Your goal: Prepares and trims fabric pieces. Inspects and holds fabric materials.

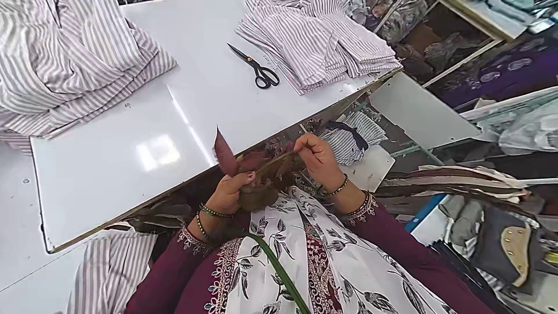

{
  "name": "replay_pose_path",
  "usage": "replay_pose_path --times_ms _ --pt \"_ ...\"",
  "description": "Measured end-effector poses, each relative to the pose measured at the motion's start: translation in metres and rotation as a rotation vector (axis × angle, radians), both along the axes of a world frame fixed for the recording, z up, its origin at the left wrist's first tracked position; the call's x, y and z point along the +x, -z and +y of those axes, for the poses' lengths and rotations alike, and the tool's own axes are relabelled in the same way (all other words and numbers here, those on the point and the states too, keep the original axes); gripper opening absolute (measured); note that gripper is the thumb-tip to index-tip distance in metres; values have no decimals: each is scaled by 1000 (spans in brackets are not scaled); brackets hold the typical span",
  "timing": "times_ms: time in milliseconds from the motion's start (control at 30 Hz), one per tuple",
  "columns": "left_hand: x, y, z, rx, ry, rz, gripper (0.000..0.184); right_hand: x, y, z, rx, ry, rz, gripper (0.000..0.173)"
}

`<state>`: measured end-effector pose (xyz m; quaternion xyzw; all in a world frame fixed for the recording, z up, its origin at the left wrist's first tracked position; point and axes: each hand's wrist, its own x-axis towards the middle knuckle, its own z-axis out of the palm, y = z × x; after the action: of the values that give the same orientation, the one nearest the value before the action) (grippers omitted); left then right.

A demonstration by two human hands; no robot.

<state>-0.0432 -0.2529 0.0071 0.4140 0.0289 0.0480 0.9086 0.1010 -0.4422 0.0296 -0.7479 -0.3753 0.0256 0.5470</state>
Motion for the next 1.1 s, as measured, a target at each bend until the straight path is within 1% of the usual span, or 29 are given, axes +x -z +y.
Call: replay_pose_path --times_ms 33,67,100,133,200,267,367,467,500,533,567,600,633,667,700,733,767,800,833,900,933,1000,1033,1100 --pt "-10 3 7 -52 -18 -85 11 13 6 -9 -98 95 -176 18" --pt "-20 1 15 -86 -60 -161 7 28 13 -19 -201 192 -276 20" --pt "-29 -4 23 -104 -110 -237 11 43 23 -31 -285 280 -287 21" --pt "-38 -11 31 -121 -170 -302 14 56 33 -43 -348 365 -238 21" --pt "-52 -25 45 -128 -268 -377 17 71 49 -59 -406 456 -162 21" --pt "-60 -30 49 -123 -302 -435 18 67 48 -57 -412 432 -185 21" --pt "-72 -27 57 -97 -289 -479 18 61 47 -44 -334 423 -154 21" --pt "-78 -30 50 -53 -139 -521 23 73 50 -44 -323 448 -95 22" --pt "-82 -30 47 -50 -112 -516 25 75 53 -44 -331 449 -97 22" --pt "-84 -31 44 -42 -131 -501 24 75 55 -44 -346 449 -107 22" --pt "-89 -29 44 5 -175 -482 25 74 56 -44 -366 449 -107 23" --pt "-96 -25 49 143 -249 -445 25 73 57 -45 -394 458 -73 24" --pt "-104 -17 63 352 -328 -411 22 71 57 -49 -427 472 15 26" --pt "-112 -9 86 515 -338 -423 20 72 55 -57 -440 488 141 27" --pt "-115 -10 105 541 -310 -429 22 74 55 -66 -380 498 246 25" --pt "-112 -20 112 549 -338 -385 21 75 53 -74 -293 476 302 24" --pt "-104 -32 110 540 -415 -294 18 73 50 -79 -206 430 331 23" --pt "-96 -37 107 484 -502 -207 16 66 45 -80 -117 380 358 22" --pt "-88 -35 106 399 -581 -148 20 60 38 -77 -61 339 389 23" --pt "-77 -28 112 243 -712 -66 41 50 26 -68 12 324 416 24" --pt "-73 -27 117 161 -781 -34 48 49 22 -66 56 320 423 25" --pt "-67 -28 128 45 -934 36 51 46 17 -63 140 286 448 28" --pt "-68 -28 133 7 -968 52 52 46 15 -62 160 257 463 28" --pt "-72 -29 141 -6 -983 79 52 43 11 -60 195 202 475 29"
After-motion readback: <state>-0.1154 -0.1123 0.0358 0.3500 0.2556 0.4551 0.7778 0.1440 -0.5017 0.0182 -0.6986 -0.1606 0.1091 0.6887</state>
